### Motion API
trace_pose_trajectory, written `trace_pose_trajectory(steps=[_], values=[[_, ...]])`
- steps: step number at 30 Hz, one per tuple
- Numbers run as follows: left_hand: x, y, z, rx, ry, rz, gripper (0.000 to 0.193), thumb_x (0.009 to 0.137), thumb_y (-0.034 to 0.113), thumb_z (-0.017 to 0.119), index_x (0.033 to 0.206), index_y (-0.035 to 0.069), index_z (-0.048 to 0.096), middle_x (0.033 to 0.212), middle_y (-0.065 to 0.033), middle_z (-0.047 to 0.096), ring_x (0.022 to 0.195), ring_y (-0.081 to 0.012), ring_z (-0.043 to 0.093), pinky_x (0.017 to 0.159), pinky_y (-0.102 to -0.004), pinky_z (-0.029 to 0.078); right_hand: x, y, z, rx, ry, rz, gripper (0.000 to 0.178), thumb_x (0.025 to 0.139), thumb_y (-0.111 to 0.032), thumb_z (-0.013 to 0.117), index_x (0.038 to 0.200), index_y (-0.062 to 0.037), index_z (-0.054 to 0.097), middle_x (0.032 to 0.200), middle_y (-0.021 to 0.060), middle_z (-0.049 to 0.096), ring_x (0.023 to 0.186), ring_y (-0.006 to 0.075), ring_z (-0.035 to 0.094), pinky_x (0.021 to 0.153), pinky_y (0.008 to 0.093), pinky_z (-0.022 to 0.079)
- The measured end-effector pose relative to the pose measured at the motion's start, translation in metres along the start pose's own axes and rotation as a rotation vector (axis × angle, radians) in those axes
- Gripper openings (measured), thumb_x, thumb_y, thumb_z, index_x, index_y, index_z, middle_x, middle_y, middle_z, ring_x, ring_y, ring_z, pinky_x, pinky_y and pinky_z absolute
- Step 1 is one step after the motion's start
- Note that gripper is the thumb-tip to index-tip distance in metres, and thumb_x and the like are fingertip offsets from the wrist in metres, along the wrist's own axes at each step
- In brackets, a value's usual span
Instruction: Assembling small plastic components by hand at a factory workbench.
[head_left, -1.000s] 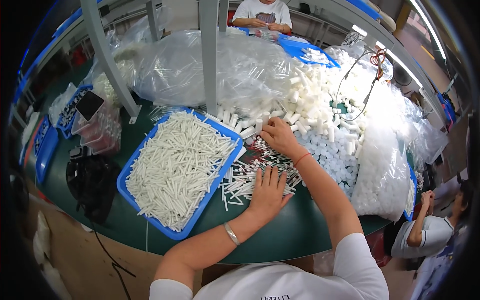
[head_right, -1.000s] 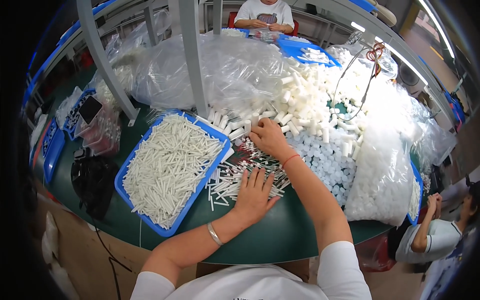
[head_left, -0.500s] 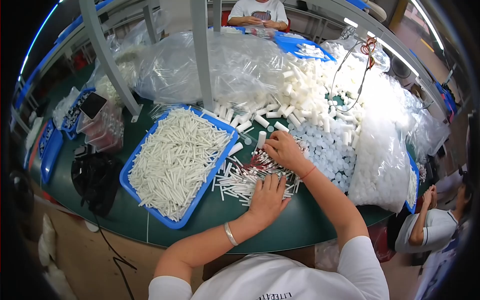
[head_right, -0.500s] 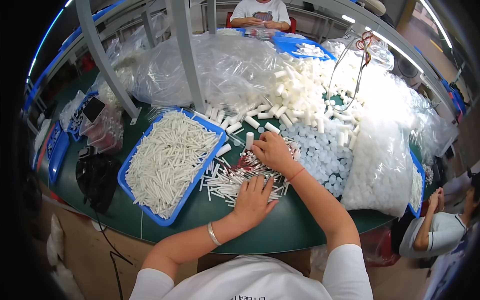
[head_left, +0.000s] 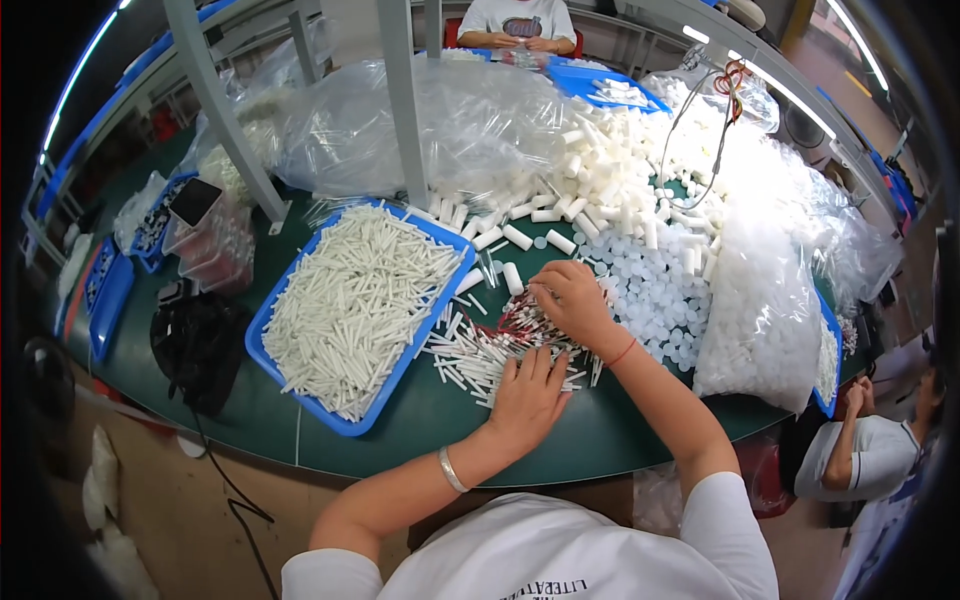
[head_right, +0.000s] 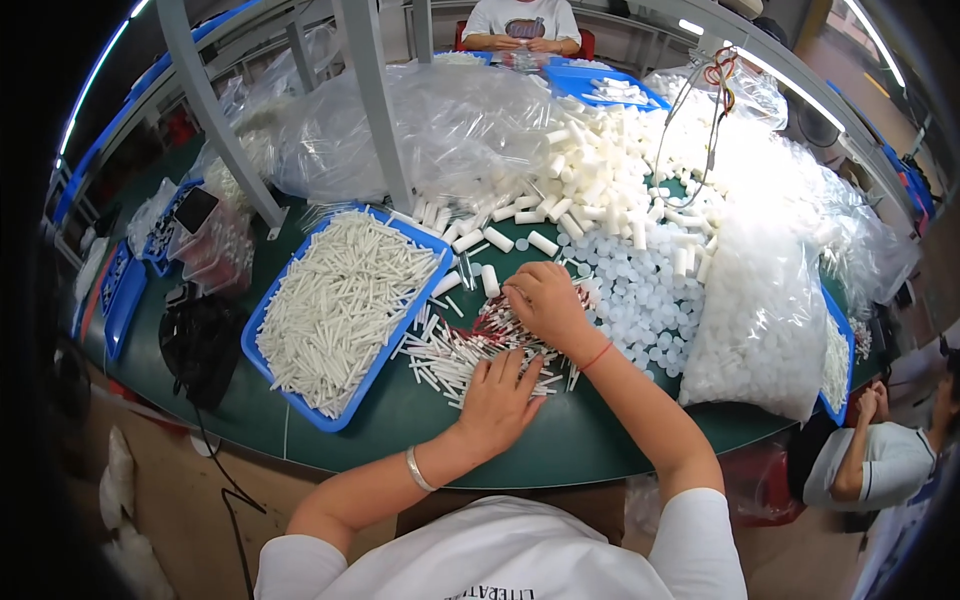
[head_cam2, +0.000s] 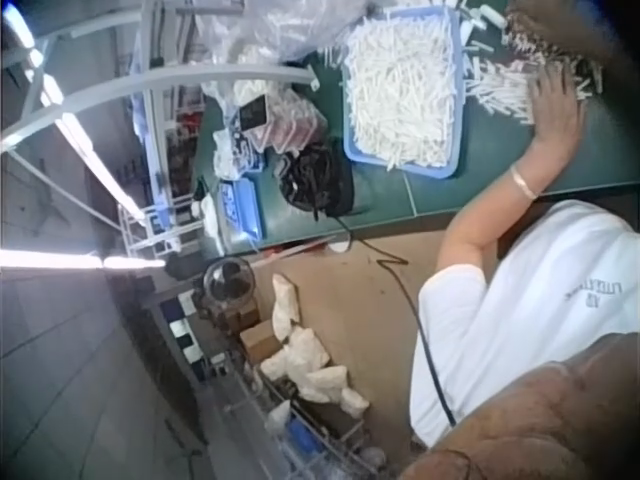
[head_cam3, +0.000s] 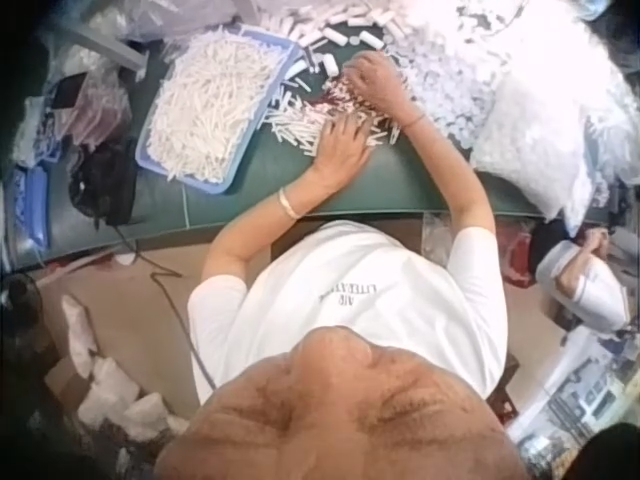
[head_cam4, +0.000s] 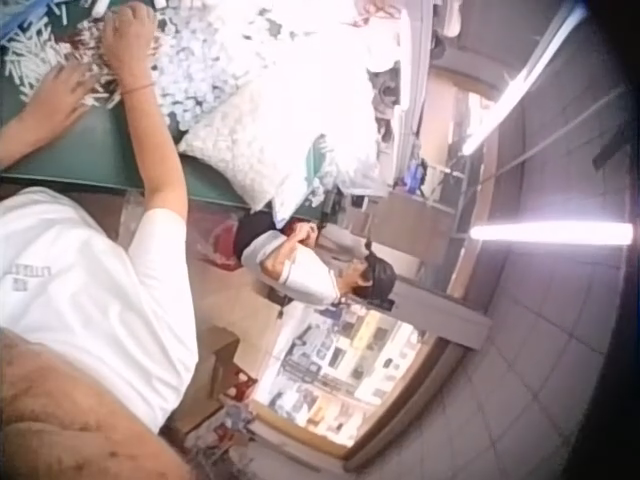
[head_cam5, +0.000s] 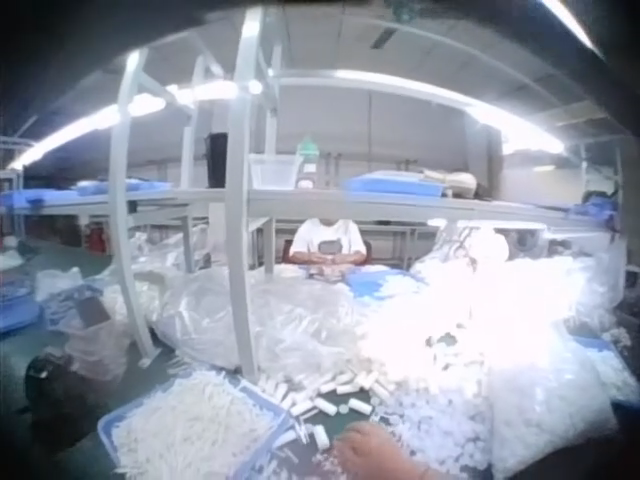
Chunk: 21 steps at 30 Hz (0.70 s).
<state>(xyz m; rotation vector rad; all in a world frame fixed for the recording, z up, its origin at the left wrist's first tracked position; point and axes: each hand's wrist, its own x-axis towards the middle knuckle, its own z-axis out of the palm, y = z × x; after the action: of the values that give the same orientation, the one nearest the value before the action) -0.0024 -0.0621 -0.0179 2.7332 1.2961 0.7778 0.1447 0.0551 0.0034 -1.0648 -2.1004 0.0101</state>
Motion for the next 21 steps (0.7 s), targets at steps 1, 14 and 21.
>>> trace_pose_trajectory(steps=[1, 14, 21], values=[[0.0, -0.001, 0.0, -0.01, 0.016, 0.005, 0.056, 0.079, 0.03, 0.068, 0.125, 0.002, 0.053, 0.119, -0.0174, 0.051, 0.109, -0.0298, 0.048, 0.09, -0.042, 0.039, 0.006, -0.005, 0.0, 0.051, -0.014, -0.029, 0.009, 0.081, -0.014, 0.067, 0.086, -0.0058, 0.068, 0.091, 0.0089, 0.062, 0.088, 0.0284, 0.057, 0.079, 0.0396, 0.044], [-0.022, 0.01, -0.01, -0.116, -0.01, 0.077, 0.045, 0.082, 0.023, 0.066, 0.12, 0.001, 0.055, 0.123, -0.0191, 0.049, 0.121, -0.0349, 0.044, 0.105, -0.0497, 0.032, 0.028, -0.057, 0.06, -0.042, -0.437, 0.061, 0.021, 0.074, -0.03, 0.069, 0.071, -0.0093, 0.07, 0.073, 0.0097, 0.065, 0.076, 0.0283, 0.062, 0.073, 0.0411, 0.046], [-0.029, 0.0, -0.013, -0.225, 0.004, 0.048, 0.043, 0.082, 0.016, 0.066, 0.12, 0.0, 0.054, 0.124, -0.0206, 0.049, 0.118, -0.0361, 0.046, 0.105, -0.0468, 0.035, 0.035, -0.048, 0.035, 0.608, -0.359, 0.584, 0.02, 0.083, -0.018, 0.071, 0.084, 0.0016, 0.069, 0.07, 0.0016, 0.064, 0.063, 0.0058, 0.052, 0.058, 0.0236, 0.044]])
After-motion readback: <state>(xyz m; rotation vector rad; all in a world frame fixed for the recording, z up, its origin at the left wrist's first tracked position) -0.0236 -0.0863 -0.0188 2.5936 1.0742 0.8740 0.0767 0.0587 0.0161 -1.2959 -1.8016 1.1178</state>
